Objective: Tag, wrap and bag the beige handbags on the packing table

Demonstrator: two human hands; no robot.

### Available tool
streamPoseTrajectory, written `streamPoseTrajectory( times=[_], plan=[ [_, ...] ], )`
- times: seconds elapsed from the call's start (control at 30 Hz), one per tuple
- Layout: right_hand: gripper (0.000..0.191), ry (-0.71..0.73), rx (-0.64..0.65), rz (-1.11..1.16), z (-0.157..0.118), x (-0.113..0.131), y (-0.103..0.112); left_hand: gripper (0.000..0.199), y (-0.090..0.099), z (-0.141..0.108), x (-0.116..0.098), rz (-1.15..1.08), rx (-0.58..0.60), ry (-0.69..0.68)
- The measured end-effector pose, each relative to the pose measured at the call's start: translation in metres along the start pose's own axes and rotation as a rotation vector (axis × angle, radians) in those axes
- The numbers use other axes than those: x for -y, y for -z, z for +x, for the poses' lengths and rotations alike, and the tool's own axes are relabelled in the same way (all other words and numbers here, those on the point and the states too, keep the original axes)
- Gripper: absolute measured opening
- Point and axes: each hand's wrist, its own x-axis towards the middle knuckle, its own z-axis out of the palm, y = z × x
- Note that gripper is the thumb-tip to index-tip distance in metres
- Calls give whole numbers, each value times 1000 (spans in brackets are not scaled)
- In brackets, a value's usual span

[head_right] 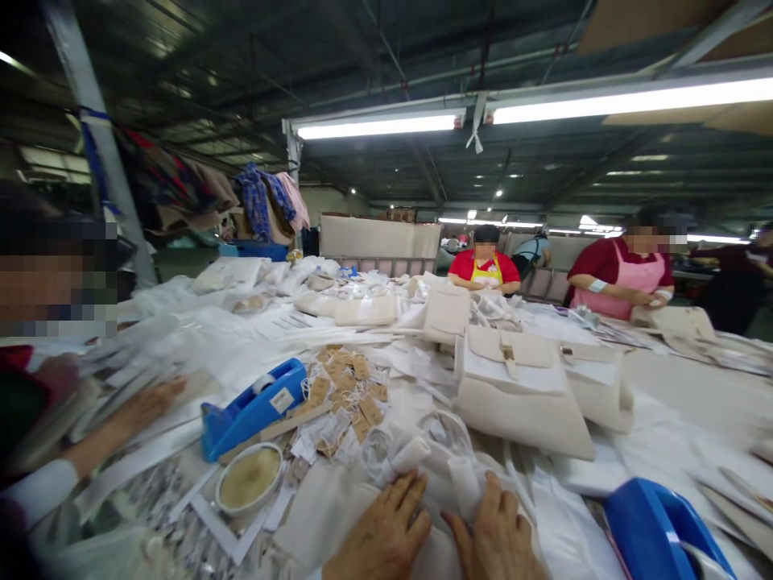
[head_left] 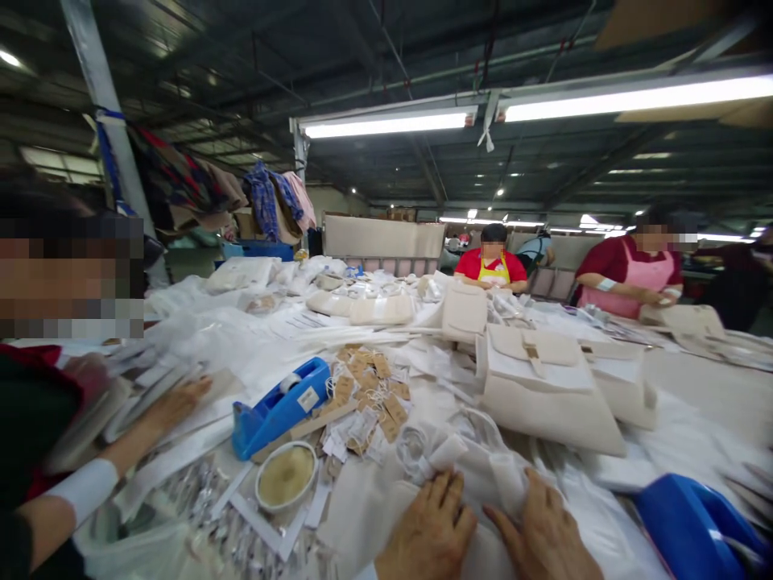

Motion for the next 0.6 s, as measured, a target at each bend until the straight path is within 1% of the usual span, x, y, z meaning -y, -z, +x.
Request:
streamPoseTrajectory(
  times=[0.03,0.1,0.13,0.2,0.27,0.3,0.37,0.4,0.43,0.47,0.5,0.53,0.57,0.6],
  plan=[
    [72,-23,1,-28,1,3,0,30,0,0,0,-4,-2,-3],
    [66,-70,-5,-33,1,9,5,32,5,-1,-3,-35,16,-5],
    [61,-100,-2,-3,1,12,11,32,10,-1,-5,-56,31,0],
    [54,-208,28,127,1,18,27,30,22,0,-8,-95,65,23],
    [50,-310,85,367,5,23,44,30,31,2,-10,-127,89,43],
    [47,-313,126,535,9,24,52,30,34,3,-10,-142,99,45],
    [39,-261,272,869,17,22,63,31,35,5,-10,-166,109,42],
    [36,-240,335,954,21,19,66,32,35,6,-9,-175,109,40],
    [34,-247,375,958,24,15,68,34,34,6,-9,-181,107,40],
    [34,-276,382,897,25,11,70,35,32,6,-9,-185,105,40],
    [35,-315,359,805,26,7,71,35,32,6,-8,-187,103,40],
    [37,-350,292,691,26,5,72,36,31,5,-8,-185,102,39],
    [40,-363,189,569,24,5,72,36,30,5,-8,-181,100,36],
    [44,-339,64,450,22,7,72,35,30,5,-8,-175,96,33]
  ],
)
